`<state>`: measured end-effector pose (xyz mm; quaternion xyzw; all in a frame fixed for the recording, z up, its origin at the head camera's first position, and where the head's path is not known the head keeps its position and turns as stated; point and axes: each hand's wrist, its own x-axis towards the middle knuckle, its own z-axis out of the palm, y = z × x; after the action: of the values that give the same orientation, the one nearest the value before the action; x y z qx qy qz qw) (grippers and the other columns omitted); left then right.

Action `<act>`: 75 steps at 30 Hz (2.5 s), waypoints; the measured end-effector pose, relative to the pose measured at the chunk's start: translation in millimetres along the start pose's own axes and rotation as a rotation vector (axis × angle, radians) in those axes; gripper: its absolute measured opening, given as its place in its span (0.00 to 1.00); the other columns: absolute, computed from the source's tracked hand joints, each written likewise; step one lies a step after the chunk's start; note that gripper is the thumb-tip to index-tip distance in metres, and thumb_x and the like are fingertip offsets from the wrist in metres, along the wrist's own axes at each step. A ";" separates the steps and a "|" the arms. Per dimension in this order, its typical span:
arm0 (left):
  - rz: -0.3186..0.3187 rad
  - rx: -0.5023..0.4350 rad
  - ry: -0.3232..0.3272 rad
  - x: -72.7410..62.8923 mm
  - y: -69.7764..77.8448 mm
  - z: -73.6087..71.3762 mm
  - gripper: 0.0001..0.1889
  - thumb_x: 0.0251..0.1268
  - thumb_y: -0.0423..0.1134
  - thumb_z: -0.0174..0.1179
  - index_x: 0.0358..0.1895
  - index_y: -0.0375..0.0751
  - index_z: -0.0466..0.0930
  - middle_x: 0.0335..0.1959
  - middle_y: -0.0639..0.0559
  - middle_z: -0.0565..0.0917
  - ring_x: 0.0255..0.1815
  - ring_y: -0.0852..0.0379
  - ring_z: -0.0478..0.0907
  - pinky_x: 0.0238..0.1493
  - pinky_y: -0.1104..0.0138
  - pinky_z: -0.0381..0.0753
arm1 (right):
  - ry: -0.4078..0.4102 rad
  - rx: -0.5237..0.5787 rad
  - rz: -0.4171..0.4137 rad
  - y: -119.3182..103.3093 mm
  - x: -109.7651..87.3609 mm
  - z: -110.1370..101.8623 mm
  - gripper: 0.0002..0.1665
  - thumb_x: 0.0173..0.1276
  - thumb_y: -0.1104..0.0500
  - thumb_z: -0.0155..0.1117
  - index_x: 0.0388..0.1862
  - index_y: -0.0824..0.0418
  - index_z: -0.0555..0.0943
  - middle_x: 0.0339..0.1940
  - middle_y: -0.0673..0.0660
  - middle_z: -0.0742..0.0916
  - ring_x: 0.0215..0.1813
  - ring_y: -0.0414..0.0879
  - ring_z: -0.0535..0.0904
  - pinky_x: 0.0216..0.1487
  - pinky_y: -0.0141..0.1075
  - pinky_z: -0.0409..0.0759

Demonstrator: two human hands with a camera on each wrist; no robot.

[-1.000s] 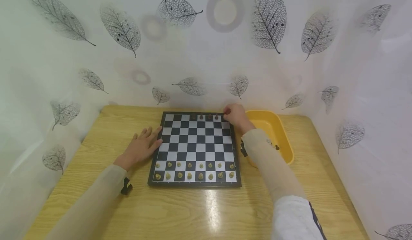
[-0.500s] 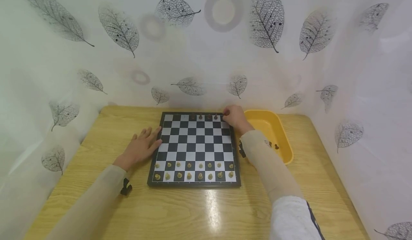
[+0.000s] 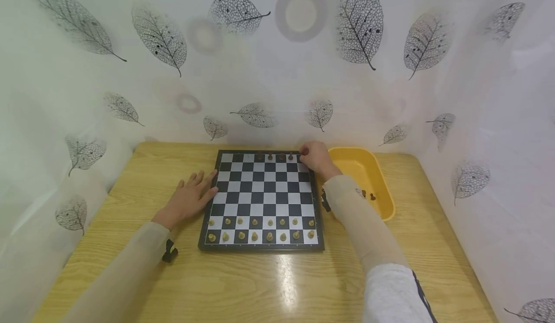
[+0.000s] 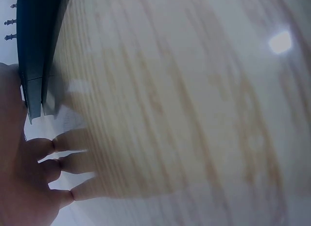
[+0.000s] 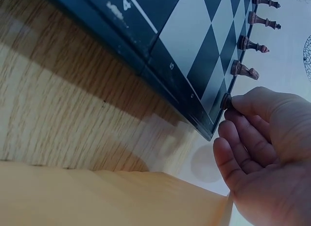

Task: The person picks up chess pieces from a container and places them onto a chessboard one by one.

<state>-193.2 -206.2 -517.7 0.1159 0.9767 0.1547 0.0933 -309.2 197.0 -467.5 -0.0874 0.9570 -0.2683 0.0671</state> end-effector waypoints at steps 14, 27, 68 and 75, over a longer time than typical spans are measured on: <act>0.004 -0.005 0.004 -0.1 0.0 -0.9 0.37 0.84 0.68 0.34 0.88 0.58 0.45 0.86 0.32 0.49 0.86 0.27 0.46 0.81 0.27 0.43 | 0.006 -0.026 -0.009 1.0 1.1 1.8 0.14 0.73 0.64 0.65 0.53 0.70 0.85 0.51 0.68 0.89 0.50 0.59 0.84 0.55 0.49 0.86; 0.002 -0.005 0.011 0.6 -0.4 0.7 0.37 0.84 0.67 0.34 0.88 0.58 0.45 0.86 0.32 0.49 0.86 0.27 0.46 0.81 0.28 0.43 | 0.009 -0.037 -0.020 2.6 3.1 3.8 0.14 0.73 0.64 0.65 0.53 0.70 0.86 0.51 0.68 0.90 0.52 0.60 0.85 0.57 0.50 0.86; 0.015 -0.001 0.004 -0.2 -0.7 3.6 0.38 0.84 0.68 0.33 0.88 0.56 0.45 0.86 0.30 0.48 0.86 0.26 0.45 0.81 0.27 0.42 | 0.213 0.070 -0.070 53.7 -96.0 -83.1 0.21 0.78 0.52 0.67 0.59 0.66 0.86 0.51 0.66 0.91 0.49 0.57 0.85 0.44 0.32 0.80; 0.012 0.004 0.010 0.1 -0.5 2.2 0.38 0.84 0.67 0.33 0.88 0.56 0.45 0.86 0.30 0.49 0.86 0.25 0.45 0.81 0.27 0.43 | 0.166 0.084 -0.057 75.2 -120.7 -80.6 0.21 0.77 0.52 0.68 0.57 0.67 0.86 0.52 0.67 0.91 0.49 0.57 0.87 0.43 0.25 0.80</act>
<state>-192.9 -205.9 -519.9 0.1213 0.9767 0.1540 0.0873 -215.4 325.2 -428.9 -0.0891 0.9443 -0.3164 -0.0163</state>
